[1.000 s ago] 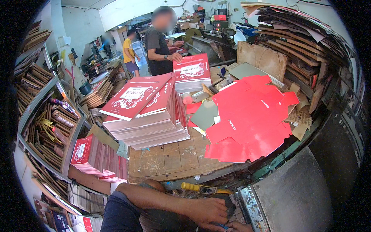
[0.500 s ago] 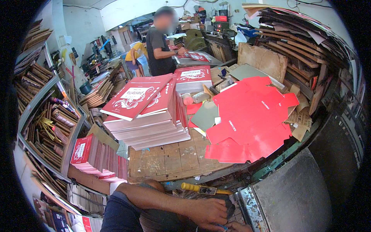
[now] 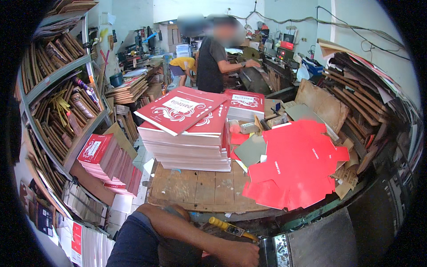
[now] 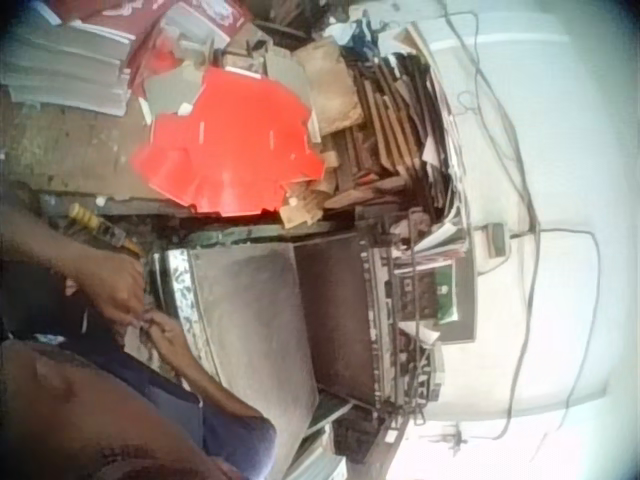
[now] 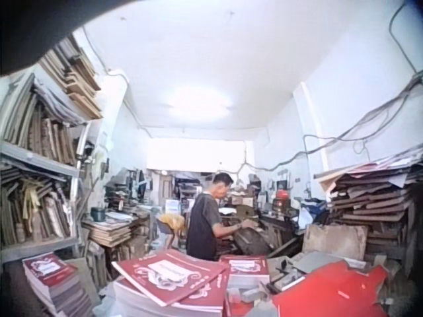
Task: The person uses a tool to strip away the excess outer paper from a stack of die-cut cardboard boxes, handling each section to ensure the final box shape is clear.
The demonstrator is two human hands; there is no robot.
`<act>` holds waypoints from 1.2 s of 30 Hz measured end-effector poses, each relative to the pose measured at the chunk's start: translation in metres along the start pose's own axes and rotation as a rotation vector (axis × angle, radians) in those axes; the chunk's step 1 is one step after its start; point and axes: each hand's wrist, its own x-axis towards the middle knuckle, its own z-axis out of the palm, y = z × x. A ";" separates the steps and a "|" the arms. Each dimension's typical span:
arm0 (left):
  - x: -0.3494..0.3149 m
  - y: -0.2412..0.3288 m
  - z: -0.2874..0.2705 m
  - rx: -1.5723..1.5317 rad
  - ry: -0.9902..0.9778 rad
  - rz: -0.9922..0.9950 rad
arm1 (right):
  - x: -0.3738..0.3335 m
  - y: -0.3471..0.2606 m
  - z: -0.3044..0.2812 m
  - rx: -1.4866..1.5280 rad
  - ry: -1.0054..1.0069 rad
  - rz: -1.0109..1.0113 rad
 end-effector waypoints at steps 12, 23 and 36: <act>0.005 0.008 -0.003 -0.001 -0.070 0.017 | 0.001 0.016 -0.003 -0.026 -0.037 -0.073; 0.005 0.009 0.001 -0.011 -0.013 0.073 | -0.003 -0.007 0.000 -0.229 -0.053 -0.004; -0.019 -0.023 -0.097 0.090 0.185 -0.418 | 0.005 -0.009 0.017 0.082 0.091 -0.107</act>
